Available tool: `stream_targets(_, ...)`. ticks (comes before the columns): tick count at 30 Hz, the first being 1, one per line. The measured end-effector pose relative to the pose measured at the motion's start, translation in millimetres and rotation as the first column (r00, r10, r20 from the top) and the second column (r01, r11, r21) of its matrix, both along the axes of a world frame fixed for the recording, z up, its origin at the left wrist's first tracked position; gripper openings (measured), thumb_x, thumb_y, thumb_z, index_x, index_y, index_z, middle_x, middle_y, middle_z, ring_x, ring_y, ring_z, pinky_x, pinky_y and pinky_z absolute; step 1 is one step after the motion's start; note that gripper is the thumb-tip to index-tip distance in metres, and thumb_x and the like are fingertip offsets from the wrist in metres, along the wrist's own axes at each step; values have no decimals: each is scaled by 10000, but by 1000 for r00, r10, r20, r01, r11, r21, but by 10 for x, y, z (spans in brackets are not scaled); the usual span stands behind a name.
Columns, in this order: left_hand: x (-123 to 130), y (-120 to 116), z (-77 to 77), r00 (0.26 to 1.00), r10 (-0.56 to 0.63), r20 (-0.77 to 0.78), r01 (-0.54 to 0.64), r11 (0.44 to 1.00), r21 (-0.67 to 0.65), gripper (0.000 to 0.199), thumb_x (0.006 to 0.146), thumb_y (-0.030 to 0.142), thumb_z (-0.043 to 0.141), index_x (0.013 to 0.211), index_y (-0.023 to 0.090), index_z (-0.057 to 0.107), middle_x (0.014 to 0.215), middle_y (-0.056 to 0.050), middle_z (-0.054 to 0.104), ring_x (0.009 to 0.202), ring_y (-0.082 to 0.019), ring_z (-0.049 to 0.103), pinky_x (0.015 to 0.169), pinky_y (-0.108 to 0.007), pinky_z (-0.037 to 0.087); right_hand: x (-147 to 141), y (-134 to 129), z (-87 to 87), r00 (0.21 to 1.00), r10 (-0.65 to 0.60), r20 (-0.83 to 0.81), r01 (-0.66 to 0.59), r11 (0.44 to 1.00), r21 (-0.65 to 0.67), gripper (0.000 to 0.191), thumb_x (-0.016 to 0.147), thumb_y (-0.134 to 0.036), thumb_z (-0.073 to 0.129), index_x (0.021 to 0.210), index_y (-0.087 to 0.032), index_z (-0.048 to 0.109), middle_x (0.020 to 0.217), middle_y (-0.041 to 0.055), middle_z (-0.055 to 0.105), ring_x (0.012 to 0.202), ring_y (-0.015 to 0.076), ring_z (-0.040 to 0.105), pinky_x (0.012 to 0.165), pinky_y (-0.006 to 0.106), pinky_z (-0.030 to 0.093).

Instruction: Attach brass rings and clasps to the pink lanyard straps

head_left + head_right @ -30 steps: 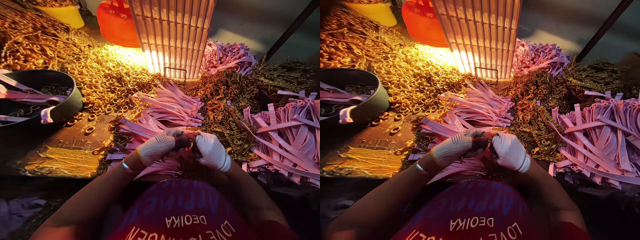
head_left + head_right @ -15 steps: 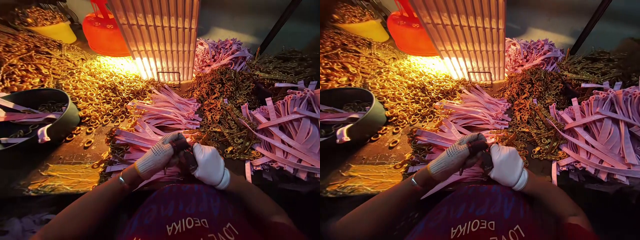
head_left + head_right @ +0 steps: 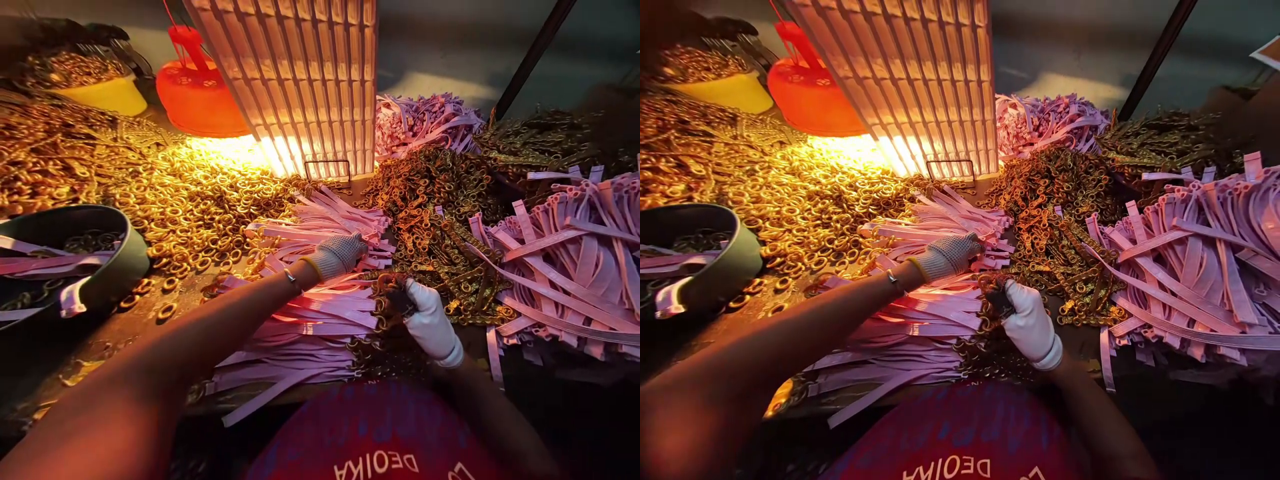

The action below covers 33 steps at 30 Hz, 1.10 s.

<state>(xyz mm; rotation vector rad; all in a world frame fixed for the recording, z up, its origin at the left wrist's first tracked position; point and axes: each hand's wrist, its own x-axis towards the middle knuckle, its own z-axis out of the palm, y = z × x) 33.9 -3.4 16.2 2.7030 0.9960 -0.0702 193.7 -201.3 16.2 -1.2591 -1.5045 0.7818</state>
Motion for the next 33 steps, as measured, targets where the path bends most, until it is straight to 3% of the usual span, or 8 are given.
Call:
stream_targets(5, -309, -91, 172, 935, 249, 252, -183, 949, -257, 360, 997, 291, 414, 1108, 125, 713, 708, -49, 677, 527, -116, 567, 503, -213, 441, -13, 86, 35, 987, -46, 156, 28, 993, 114, 351, 862, -111, 553, 1161, -203, 711, 880, 35, 713, 767, 173, 623, 772, 291, 539)
stream_targets(9, -552, -547, 453, 567, 710, 418, -191, 607, -771, 336, 905, 471, 596, 793, 156, 627, 535, 30, 491, 390, -64, 368, 387, -190, 248, -168, 276, 184, 941, -30, 338, -37, 981, 190, 339, 885, -103, 510, 1160, -201, 684, 977, 72, 705, 899, 206, 639, 846, 319, 523)
stream_targets(11, -600, -808, 585, 471, 778, 417, -145, 534, -833, 341, 885, 484, 623, 750, 175, 572, 549, 43, 464, 415, -61, 352, 402, -188, 246, -285, 360, 273, 889, -22, 458, -66, 982, 177, 306, 889, -105, 498, 1127, -186, 673, 977, 80, 698, 901, 212, 639, 825, 313, 512)
stream_targets(15, -619, -1073, 731, 569, 668, 479, -171, 666, -726, 345, 897, 452, 597, 691, 182, 540, 579, 39, 456, 490, -77, 357, 456, -204, 280, -481, 425, 394, 629, -33, 777, -62, 994, 92, 233, 879, -114, 515, 1058, -157, 658, 924, 108, 691, 804, 230, 628, 703, 310, 462)
stream_targets(20, -626, -1036, 599, 771, 478, 421, -180, 798, -576, 315, 914, 403, 557, 682, 192, 576, 583, 18, 527, 538, -117, 430, 507, -232, 322, -531, 371, 351, 349, -124, 929, -28, 989, 143, 194, 951, -106, 445, 921, -157, 630, 851, 131, 678, 678, 217, 584, 597, 317, 366)
stream_targets(23, -612, -1061, 444, 804, 358, 476, -105, 872, -478, 184, 862, 335, 618, 748, 193, 644, 731, -29, 653, 661, -155, 530, 619, -258, 402, -503, 318, 306, 348, -138, 927, 20, 990, 140, 149, 921, -99, 483, 865, -171, 600, 759, 106, 651, 672, 225, 582, 591, 320, 351)
stream_targets(28, -629, -1182, 367, 737, 489, 466, -147, 789, -596, 307, 942, 399, 537, 737, 186, 620, 670, -11, 613, 616, -139, 496, 576, -247, 371, -467, 211, 393, 404, -68, 912, 24, 998, 63, 176, 837, -53, 544, 959, -170, 593, 859, 102, 672, 733, 229, 616, 619, 319, 372)
stream_targets(33, -659, -1257, 389, 728, 484, 486, -179, 818, -547, 214, 908, 287, 542, 781, 176, 675, 721, -27, 664, 675, -157, 549, 639, -258, 413, -454, 188, 353, 372, -14, 928, -62, 997, 40, 123, 836, -82, 543, 899, -175, 593, 736, 75, 657, 664, 225, 618, 560, 326, 311)
